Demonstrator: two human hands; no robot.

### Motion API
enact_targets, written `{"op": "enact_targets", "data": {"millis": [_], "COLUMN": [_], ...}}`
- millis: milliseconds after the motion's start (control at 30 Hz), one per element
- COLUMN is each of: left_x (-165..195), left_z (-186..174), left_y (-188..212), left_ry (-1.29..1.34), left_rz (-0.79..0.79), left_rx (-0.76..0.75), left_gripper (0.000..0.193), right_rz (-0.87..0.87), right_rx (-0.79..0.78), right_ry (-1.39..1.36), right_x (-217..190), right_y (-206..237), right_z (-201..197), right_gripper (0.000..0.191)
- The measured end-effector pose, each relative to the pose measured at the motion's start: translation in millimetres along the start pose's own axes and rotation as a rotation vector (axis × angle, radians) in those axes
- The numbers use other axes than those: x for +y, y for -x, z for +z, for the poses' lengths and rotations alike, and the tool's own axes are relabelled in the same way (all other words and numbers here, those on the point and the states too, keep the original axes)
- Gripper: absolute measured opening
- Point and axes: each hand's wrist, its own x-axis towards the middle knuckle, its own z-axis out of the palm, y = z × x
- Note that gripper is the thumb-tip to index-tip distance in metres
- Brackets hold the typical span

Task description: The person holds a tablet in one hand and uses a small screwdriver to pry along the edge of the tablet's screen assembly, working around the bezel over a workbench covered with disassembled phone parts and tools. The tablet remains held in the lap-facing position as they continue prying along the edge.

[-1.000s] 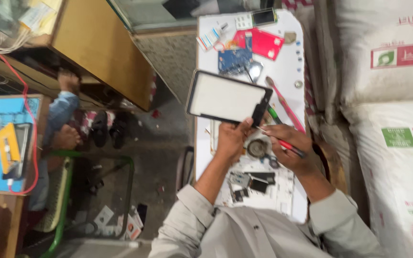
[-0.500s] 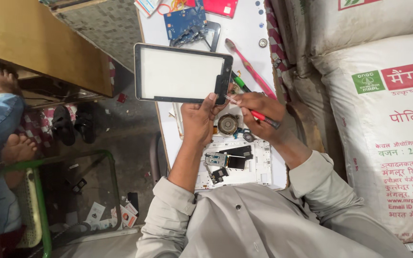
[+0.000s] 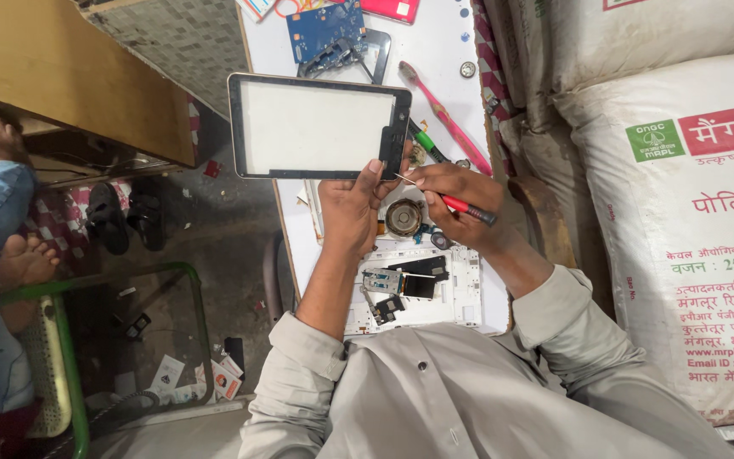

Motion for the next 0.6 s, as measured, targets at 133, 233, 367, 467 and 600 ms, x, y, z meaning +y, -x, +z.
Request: {"op": "enact_targets", "data": {"millis": [133, 233, 367, 467, 600], "left_x": [2.0, 2.3, 1.8, 0.1, -5.9], "left_z": [0.4, 1.0, 1.9, 0.0, -8.3], "left_y": [0.8, 1.0, -1.7, -1.7, -2.9], "left_ry": [-0.028, 0.001, -0.018, -0.034, -0.038], "left_rz": [-0.027, -0.021, -0.020, -0.002, -0.012], "left_rx": [0.029, 0.011, -0.002, -0.018, -0.003], "left_gripper": [0.025, 0.025, 0.026, 0.027, 0.026], "right_rz": [-0.022, -0.027, -0.002, 0.024, 0.006], "right_rx": [-0.022, -0.044, -0.005, 0.003, 0.010], "right_ry": [-0.003, -0.017, 0.038, -0.018, 0.020], "right_x": [1.3, 1.2, 0.7, 1.1, -0.6], "right_y": [-0.6, -0.6, -0.2, -0.5, -1.1], "right_z": [-0.1, -0.1, 1.6, 2.7, 2.4], "right_gripper": [0.009, 0.009, 0.010, 0.010, 0.012]}}
